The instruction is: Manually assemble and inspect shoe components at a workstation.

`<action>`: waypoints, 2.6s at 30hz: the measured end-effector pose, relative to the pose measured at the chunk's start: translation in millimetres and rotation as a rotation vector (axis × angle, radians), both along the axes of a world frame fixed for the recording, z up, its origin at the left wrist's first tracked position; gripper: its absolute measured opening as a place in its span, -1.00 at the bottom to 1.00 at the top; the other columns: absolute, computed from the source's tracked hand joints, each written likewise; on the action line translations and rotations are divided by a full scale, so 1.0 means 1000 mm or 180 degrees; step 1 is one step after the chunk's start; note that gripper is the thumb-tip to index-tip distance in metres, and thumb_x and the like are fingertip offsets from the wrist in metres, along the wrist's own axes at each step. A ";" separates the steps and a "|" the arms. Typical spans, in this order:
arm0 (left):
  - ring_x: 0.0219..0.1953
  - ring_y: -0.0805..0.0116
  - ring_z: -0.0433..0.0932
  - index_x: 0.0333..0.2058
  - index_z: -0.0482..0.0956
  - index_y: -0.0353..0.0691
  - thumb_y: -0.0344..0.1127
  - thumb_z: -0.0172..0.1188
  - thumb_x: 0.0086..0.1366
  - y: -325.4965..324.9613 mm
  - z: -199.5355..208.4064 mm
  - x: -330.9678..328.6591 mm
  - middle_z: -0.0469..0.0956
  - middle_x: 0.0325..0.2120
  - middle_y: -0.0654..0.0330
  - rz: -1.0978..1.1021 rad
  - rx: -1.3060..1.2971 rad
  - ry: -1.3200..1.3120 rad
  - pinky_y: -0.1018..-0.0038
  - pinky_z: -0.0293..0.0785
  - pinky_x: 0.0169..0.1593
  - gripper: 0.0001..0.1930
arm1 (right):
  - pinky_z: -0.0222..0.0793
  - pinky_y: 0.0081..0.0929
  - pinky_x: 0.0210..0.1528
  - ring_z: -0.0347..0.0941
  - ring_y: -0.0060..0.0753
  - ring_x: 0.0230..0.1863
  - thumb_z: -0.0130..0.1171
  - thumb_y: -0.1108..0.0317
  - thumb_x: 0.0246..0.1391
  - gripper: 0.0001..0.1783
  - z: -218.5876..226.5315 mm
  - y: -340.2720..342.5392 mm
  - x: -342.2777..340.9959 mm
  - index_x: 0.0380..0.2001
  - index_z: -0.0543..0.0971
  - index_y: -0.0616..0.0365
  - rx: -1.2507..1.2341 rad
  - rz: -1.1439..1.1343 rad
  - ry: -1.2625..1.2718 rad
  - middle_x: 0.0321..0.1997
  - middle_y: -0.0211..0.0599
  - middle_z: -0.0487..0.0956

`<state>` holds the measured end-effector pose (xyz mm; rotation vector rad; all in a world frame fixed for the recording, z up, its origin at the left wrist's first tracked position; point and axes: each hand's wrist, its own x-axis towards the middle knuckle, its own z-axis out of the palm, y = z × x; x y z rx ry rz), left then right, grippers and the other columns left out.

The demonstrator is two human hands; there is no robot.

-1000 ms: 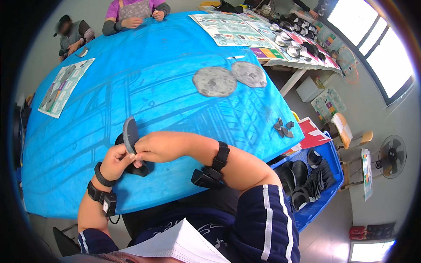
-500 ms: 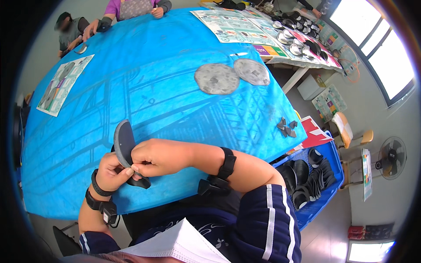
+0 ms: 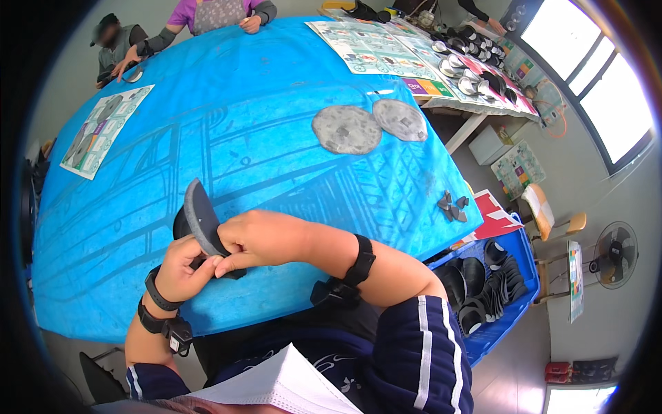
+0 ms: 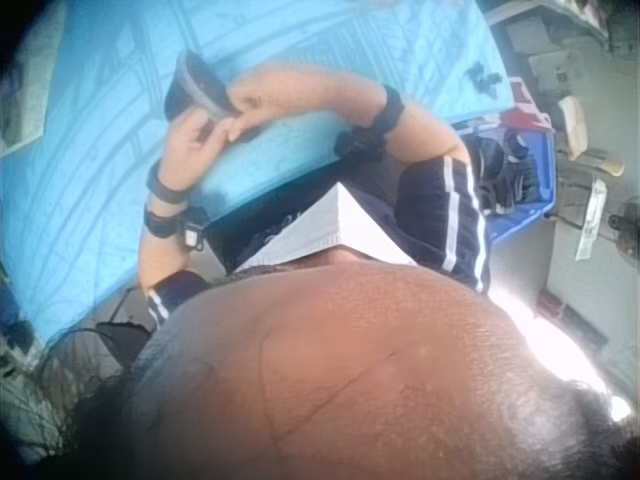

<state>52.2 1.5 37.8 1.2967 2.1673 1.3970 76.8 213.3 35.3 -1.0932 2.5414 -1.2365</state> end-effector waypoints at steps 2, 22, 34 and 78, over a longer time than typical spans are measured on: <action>-0.49 0.33 0.53 -0.37 0.55 -0.29 -0.45 0.14 0.12 0.000 0.006 0.000 0.52 -0.53 0.14 -0.0106 -0.0125 0.0200 0.53 0.39 -0.43 -0.91 | 0.20 -0.35 -0.49 0.28 -0.21 -0.55 0.17 0.06 0.00 -0.56 0.001 0.003 -0.002 -0.67 0.33 0.16 -0.0065 0.0152 -0.0061 -0.61 -0.26 0.32; -0.48 0.44 0.56 -0.42 0.54 -0.32 -0.40 0.12 0.21 0.001 -0.013 -0.003 0.55 -0.53 0.17 -0.1050 0.0604 -0.0773 0.55 0.44 -0.43 -0.89 | 0.19 -0.39 -0.59 0.36 -0.29 -0.64 0.08 0.35 0.09 -0.74 0.000 0.004 0.000 -0.62 0.45 0.24 -0.1042 0.1205 -0.0372 -0.68 -0.24 0.42; -0.36 0.48 0.56 -0.46 0.50 -0.35 -0.36 0.10 0.22 -0.014 0.012 -0.002 0.56 -0.47 0.15 -0.0549 0.0993 -0.0870 0.55 0.46 -0.31 -0.84 | 0.30 -0.54 -0.57 0.43 -0.47 -0.56 0.20 0.28 0.02 -0.72 -0.014 0.001 -0.001 -0.62 0.43 0.20 -0.1446 0.0267 0.0285 -0.62 -0.30 0.46; -0.48 0.47 0.53 -0.44 0.55 -0.27 -0.37 0.08 0.22 -0.001 -0.017 0.004 0.57 -0.51 0.20 -0.0780 0.0802 -0.1480 0.58 0.39 -0.42 -0.88 | 0.08 -0.48 -0.64 0.23 -0.43 -0.70 0.11 0.44 0.03 -0.74 -0.008 -0.003 0.009 -0.69 0.37 0.20 -0.1302 0.0516 -0.0530 -0.70 -0.31 0.35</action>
